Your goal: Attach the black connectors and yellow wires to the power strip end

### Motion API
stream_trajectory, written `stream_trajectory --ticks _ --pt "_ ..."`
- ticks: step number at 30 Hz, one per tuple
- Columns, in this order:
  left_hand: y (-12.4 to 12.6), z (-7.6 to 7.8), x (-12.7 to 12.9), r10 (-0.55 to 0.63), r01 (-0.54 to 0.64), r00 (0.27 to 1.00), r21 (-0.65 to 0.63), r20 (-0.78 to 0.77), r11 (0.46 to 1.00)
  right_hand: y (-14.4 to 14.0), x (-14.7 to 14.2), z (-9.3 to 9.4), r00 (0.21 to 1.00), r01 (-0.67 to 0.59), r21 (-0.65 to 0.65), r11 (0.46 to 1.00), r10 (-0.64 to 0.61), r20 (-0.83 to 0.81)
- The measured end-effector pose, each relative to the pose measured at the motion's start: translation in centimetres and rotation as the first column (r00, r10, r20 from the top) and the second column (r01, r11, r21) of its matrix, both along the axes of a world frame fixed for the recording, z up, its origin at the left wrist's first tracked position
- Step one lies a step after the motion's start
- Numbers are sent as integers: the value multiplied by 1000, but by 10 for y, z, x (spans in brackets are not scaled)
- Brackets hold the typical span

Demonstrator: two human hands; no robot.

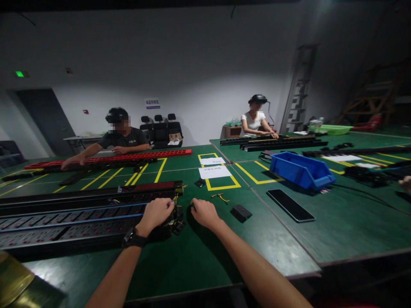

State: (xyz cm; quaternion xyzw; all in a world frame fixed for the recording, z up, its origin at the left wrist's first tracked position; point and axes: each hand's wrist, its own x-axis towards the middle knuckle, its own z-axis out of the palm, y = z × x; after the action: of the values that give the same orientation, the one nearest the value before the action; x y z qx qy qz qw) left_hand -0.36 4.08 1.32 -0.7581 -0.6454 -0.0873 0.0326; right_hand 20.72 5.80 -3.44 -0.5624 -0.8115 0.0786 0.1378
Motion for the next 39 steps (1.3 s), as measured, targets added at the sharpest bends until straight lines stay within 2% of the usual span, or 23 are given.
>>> stream_trajectory --ticks 15,39 --pt "-1 3 3 36 -36 999 -32 -10 999 -1 -1 2 1000 16 -7 1000 -16 3" --pt "1 -1 0 5 -5 1000 -4 -9 1000 0 0 0 1000 6 3 1000 -6 7"
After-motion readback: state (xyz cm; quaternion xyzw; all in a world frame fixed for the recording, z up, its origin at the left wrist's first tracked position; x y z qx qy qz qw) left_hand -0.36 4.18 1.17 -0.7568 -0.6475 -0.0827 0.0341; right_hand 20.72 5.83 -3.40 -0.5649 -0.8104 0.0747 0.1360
